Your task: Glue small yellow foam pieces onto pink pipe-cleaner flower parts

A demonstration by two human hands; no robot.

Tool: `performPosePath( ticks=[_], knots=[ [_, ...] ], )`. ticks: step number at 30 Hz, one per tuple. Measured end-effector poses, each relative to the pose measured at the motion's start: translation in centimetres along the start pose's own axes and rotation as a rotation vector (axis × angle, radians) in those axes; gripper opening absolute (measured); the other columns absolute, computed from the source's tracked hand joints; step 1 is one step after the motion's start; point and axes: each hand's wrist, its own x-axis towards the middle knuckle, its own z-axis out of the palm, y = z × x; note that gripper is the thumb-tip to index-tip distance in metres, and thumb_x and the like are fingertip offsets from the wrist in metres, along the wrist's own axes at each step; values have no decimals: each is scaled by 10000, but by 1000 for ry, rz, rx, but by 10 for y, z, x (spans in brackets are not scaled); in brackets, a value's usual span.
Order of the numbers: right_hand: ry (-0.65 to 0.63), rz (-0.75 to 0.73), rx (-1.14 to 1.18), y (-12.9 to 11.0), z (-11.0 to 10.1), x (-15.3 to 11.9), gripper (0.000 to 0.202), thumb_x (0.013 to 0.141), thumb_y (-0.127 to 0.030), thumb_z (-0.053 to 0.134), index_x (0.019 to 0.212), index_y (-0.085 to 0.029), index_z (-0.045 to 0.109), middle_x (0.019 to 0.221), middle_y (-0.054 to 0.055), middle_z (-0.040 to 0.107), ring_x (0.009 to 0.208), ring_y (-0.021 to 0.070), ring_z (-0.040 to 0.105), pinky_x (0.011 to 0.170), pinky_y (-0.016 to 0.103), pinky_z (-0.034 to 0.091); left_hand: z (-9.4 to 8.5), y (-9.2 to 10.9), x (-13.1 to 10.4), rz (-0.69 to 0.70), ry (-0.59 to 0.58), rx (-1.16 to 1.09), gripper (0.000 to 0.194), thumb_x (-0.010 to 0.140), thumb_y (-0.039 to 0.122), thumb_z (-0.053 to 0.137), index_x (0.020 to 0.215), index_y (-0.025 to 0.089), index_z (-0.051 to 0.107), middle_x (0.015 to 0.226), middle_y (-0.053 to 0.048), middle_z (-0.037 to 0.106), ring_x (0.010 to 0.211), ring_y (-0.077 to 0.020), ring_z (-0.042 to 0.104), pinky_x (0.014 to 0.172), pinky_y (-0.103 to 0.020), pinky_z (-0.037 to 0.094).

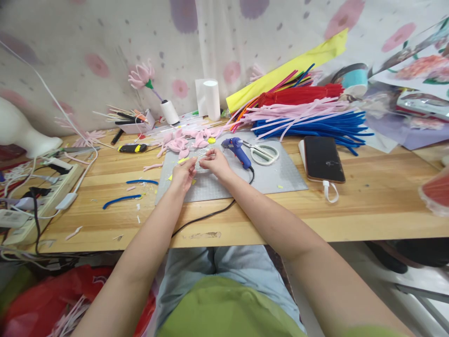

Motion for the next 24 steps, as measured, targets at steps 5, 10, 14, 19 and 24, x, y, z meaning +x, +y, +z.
performPosePath(
  ticks=[5, 10, 14, 19, 24],
  knots=[
    [2, -23, -116, -2, 1, -2, 359, 531, -139, 674, 785, -209, 430, 642, -68, 598, 611, 101, 581, 693, 291, 483, -1, -1, 2, 11, 23, 19, 161, 567, 146, 767, 608, 113, 615, 441, 72, 414, 420, -20, 386, 429, -146, 364],
    [-17, -45, -192, 1, 1, 0, 327, 570, -121, 661, 776, -216, 425, 635, -73, 573, 674, 114, 607, 751, 305, 489, -1, -1, 2, 39, 25, 72, 173, 579, 170, 768, 586, 114, 605, 431, 77, 395, 410, -24, 383, 431, -152, 385],
    [-53, -104, -235, 7, -1, 2, 319, 589, -150, 665, 793, -228, 433, 666, -63, 580, 688, 115, 606, 720, 288, 495, -1, -2, 2, 85, -3, 101, 179, 573, 191, 778, 604, 118, 618, 449, 70, 425, 410, -33, 405, 420, -164, 412],
    [-108, -179, -296, 17, -5, 4, 345, 587, -205, 690, 825, -215, 441, 702, -43, 606, 686, 123, 608, 719, 304, 490, -3, -5, 3, 121, -22, 139, 176, 567, 192, 774, 595, 118, 617, 470, 62, 459, 403, -31, 413, 403, -164, 417],
    [-111, -223, -330, 22, -7, 7, 334, 600, -247, 671, 841, -209, 442, 716, -32, 595, 695, 133, 603, 719, 314, 481, -3, -3, 1, 112, -46, 113, 132, 582, 177, 755, 648, 116, 658, 463, 65, 433, 413, -30, 386, 426, -179, 442]
  ],
)
